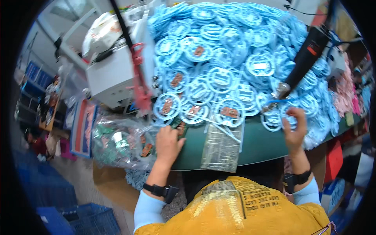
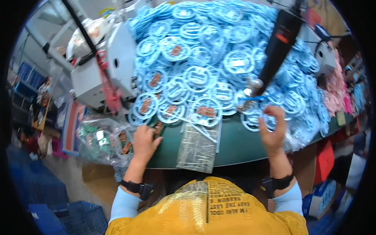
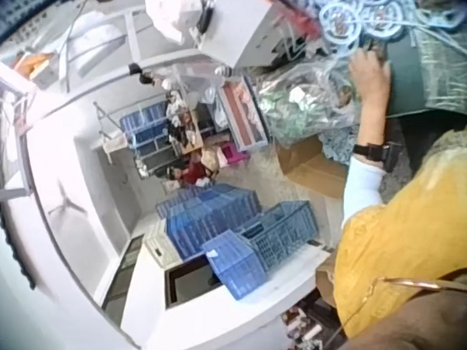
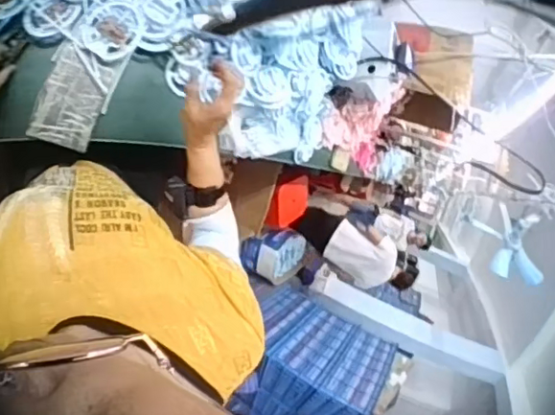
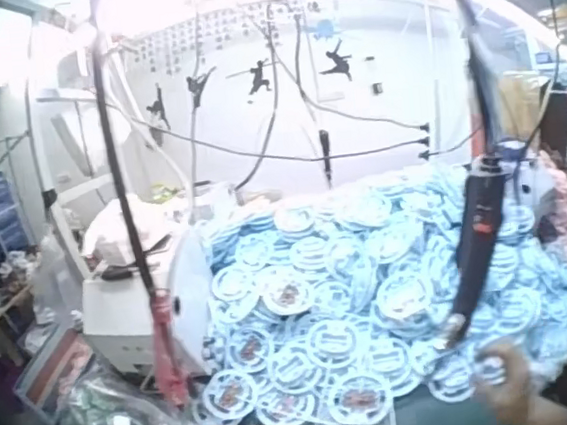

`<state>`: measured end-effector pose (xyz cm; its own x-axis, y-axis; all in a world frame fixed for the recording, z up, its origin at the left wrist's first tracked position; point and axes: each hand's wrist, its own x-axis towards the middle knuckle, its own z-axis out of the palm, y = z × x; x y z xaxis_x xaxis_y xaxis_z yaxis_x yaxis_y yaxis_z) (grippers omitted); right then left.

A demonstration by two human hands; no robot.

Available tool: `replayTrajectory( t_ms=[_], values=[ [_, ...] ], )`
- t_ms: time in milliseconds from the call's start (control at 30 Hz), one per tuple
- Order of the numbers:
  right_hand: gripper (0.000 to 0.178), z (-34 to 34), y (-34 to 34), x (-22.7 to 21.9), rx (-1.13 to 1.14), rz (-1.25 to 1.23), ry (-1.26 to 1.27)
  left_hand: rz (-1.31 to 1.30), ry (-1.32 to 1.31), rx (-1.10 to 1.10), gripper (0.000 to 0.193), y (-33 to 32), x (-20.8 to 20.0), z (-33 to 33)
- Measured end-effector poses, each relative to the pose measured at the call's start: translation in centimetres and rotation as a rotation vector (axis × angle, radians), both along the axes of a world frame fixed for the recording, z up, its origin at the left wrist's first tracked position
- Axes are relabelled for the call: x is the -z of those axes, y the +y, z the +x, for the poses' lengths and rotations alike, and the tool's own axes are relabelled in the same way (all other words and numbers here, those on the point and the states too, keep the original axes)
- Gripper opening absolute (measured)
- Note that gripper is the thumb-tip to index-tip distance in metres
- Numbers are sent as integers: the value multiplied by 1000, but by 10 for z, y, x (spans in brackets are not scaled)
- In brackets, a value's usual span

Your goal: Assembling circular blue plastic toy components using an electric screwdriver and inserting printed circuit boards.

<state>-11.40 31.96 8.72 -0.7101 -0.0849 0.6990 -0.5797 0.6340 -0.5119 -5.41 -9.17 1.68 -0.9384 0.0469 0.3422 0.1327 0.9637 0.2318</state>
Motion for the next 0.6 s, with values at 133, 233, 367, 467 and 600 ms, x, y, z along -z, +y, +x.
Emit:
replayTrajectory(
  t_ms=[133,233,367,467,600],
  values=[
    [24,17,-1,31,28,83,-181,138,91,-27,13,-8,2,2],
    [26,25,20,55,143,288,-317,606,-125,-136,8,7,-14,6],
    [32,25,22,66,192,430,-297,1009,-329,-229,11,17,1,17],
    [39,22,15,69,124,582,-343,1090,-427,-260,12,30,10,34],
    [24,43,19,88,-76,565,-354,1003,-405,-252,12,29,20,36]
  ],
)
